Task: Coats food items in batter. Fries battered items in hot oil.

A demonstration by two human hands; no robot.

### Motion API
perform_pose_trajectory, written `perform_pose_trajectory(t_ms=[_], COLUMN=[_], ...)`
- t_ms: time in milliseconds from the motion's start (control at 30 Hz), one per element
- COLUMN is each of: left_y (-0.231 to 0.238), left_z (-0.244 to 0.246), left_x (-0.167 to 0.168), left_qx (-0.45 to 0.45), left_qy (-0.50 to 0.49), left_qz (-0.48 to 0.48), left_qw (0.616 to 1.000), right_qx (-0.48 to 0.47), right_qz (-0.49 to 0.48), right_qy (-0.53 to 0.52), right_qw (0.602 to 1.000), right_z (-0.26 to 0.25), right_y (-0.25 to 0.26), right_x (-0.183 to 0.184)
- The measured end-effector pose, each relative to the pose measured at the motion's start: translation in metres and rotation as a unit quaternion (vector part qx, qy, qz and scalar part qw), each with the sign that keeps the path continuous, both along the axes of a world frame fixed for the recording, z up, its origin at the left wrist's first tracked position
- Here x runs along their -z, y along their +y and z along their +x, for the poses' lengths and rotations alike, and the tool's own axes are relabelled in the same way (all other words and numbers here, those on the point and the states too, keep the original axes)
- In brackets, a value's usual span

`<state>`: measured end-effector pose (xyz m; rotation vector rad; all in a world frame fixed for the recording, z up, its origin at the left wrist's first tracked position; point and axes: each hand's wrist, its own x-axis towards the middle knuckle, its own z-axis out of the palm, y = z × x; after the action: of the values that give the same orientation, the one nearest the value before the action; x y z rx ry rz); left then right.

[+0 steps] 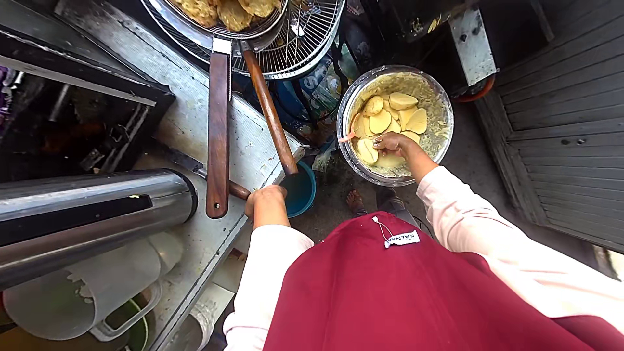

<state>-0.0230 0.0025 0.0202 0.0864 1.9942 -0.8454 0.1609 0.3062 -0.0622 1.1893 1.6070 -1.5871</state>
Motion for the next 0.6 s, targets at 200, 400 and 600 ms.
perform_pose_trajectory(t_ms=[200, 400, 600], left_y=[0.004, 0.005, 0.005], left_z=[0.003, 0.003, 0.003], left_x=[-0.009, -0.008, -0.009], left_qx=[-0.007, -0.022, -0.022], left_qy=[0.016, 0.020, 0.021], left_qz=[-0.014, -0.015, -0.009], left_qw=[1.000, 0.999, 1.000], right_qx=[-0.152, -0.125, -0.147], right_qz=[0.233, 0.204, 0.206], right_qy=[-0.082, -0.138, -0.152], right_qw=[0.957, 0.961, 0.955], right_z=[-0.006, -0.007, -0.021], right_y=[-0.042, -0.053, -0.046], right_x=[-0.026, -0.041, -0.044])
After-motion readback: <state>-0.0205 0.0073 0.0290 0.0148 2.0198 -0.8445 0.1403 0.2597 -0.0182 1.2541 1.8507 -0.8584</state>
